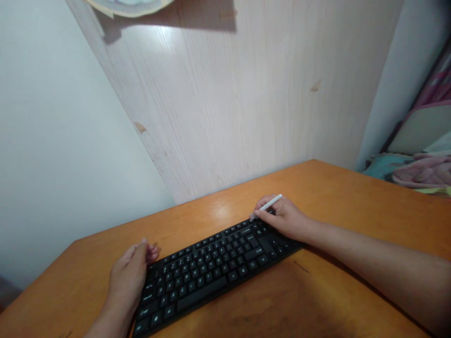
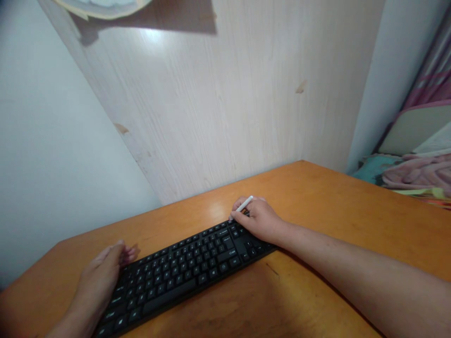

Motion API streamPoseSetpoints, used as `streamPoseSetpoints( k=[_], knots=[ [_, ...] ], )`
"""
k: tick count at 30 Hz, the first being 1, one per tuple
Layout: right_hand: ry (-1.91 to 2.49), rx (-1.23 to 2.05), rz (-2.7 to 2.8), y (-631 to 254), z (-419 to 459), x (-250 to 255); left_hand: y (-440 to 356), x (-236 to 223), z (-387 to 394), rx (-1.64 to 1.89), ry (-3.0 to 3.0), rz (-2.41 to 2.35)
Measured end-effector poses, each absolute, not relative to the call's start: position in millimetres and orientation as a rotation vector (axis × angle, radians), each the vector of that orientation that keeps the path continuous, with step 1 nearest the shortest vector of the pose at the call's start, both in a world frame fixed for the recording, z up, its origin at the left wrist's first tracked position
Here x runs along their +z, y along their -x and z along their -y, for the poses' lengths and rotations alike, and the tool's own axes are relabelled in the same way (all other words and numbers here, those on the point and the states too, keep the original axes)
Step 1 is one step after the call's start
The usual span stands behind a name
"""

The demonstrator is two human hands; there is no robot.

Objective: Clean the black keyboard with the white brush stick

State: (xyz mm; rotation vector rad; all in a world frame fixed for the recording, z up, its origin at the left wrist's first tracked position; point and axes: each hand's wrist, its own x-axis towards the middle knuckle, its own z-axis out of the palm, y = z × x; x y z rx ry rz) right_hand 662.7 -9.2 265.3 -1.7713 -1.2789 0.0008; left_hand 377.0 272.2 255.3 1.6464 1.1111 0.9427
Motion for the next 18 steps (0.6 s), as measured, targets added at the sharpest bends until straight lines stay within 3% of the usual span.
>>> streamPoseSetpoints(
  k=[14, 18],
  knots=[
    [1.675, 0.152, 1.185, -665, 9, 259, -380, 261, -266, 0.967, -1.655, -1.122],
    [1.727, 0.017, 1.188, -670, 9, 260, -379, 259, -267, 0.962, -1.662, -1.139]
  ],
)
